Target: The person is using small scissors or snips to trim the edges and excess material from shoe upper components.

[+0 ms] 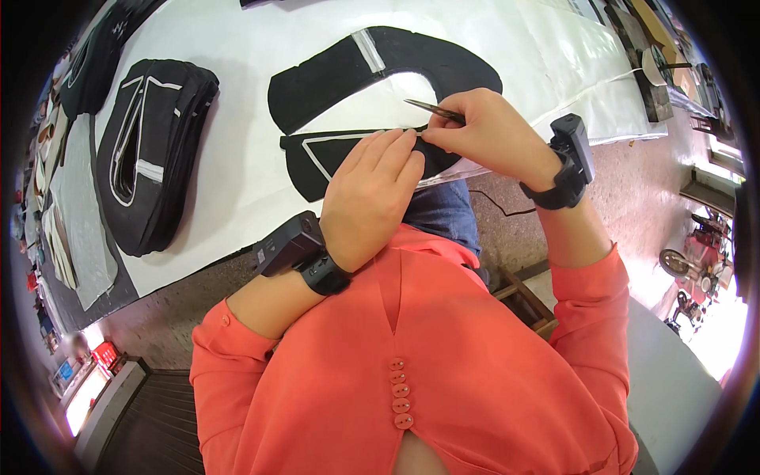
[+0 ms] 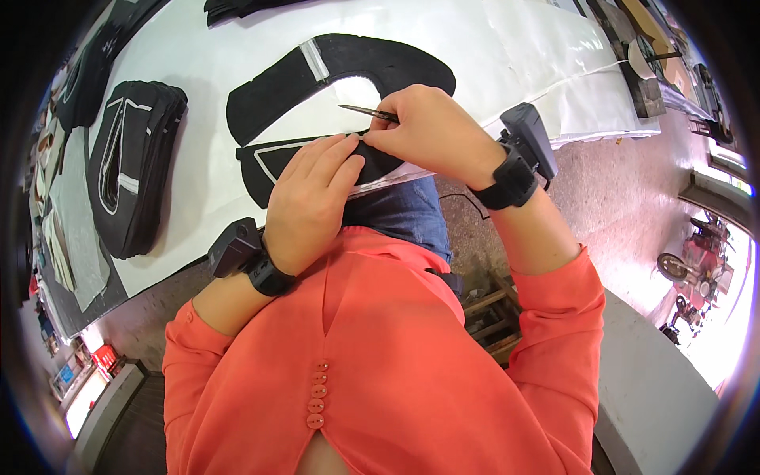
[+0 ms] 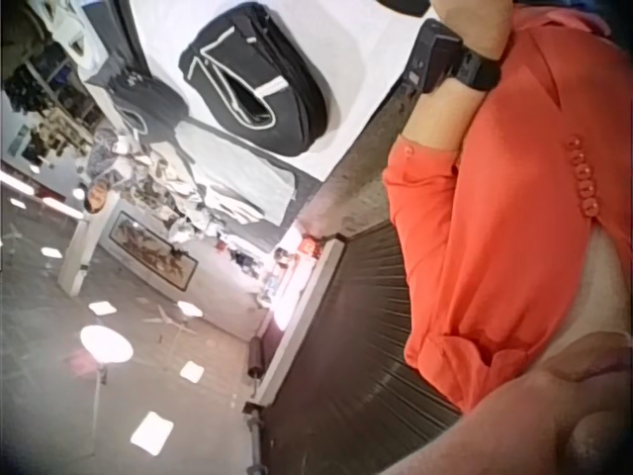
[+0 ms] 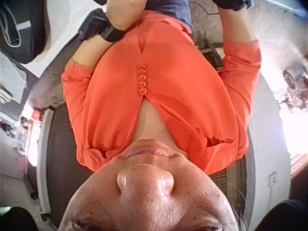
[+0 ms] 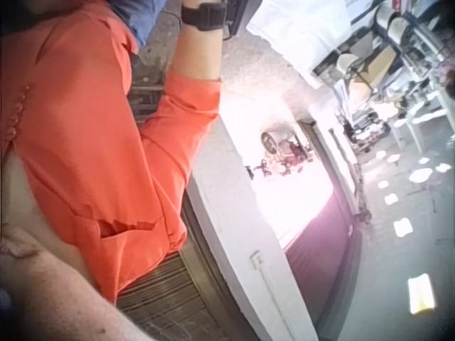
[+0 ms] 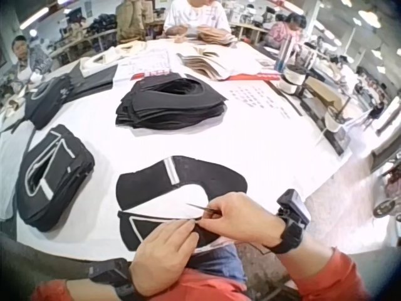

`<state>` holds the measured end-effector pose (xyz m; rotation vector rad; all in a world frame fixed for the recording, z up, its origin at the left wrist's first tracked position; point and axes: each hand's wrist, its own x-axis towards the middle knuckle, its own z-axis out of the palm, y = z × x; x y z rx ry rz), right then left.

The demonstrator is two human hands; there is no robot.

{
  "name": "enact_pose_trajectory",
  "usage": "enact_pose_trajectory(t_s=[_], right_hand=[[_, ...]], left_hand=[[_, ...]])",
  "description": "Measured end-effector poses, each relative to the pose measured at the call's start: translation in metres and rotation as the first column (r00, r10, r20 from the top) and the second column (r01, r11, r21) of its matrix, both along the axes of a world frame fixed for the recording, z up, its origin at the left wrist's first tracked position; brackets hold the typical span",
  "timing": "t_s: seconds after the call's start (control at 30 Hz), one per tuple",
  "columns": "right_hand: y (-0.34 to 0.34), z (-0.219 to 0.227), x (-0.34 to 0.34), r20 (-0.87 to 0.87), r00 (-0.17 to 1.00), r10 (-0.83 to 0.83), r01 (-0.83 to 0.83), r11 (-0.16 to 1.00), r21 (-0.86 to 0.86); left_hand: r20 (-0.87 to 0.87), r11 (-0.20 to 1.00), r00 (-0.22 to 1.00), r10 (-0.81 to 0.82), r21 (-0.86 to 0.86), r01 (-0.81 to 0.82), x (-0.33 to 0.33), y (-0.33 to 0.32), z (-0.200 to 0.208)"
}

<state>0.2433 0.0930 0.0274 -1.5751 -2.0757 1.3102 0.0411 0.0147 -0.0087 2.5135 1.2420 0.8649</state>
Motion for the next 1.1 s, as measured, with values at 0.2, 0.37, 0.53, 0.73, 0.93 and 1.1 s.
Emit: enact_pose_trajectory(t_s=[0.2,0.37,0.53,0.73,0.93,1.1], right_hand=[[0.003,0.004,0.003,0.103,0.994,0.026,-0.031,0.998,0.05],[0.009,0.004,0.007,0.11,0.992,0.069,-0.074,0.996,0.047],[0.016,0.006,0.013,0.145,0.985,0.091,-0.103,0.992,0.078],[0.027,0.008,0.016,0.101,0.979,0.18,-0.184,0.983,0.029],[0.036,0.005,0.02,0.111,0.96,0.258,-0.267,0.962,0.065],[0.047,0.01,0.02,0.175,0.93,0.322,-0.332,0.943,0.034]], left_hand=[[-0.032,0.999,0.999,-0.022,0.024,0.022,0.001,0.002,0.002],[-0.136,0.998,0.989,-0.054,0.021,0.058,0.001,0.006,0.01],[-0.204,0.996,0.977,-0.064,0.043,0.075,0.007,0.011,0.016],[-0.228,0.996,0.971,-0.07,0.045,0.083,0.009,0.013,0.014],[-0.223,0.994,0.972,-0.08,0.058,0.095,0.012,0.016,0.015],[-0.212,0.994,0.972,-0.105,0.002,0.108,0.016,0.02,0.015]])
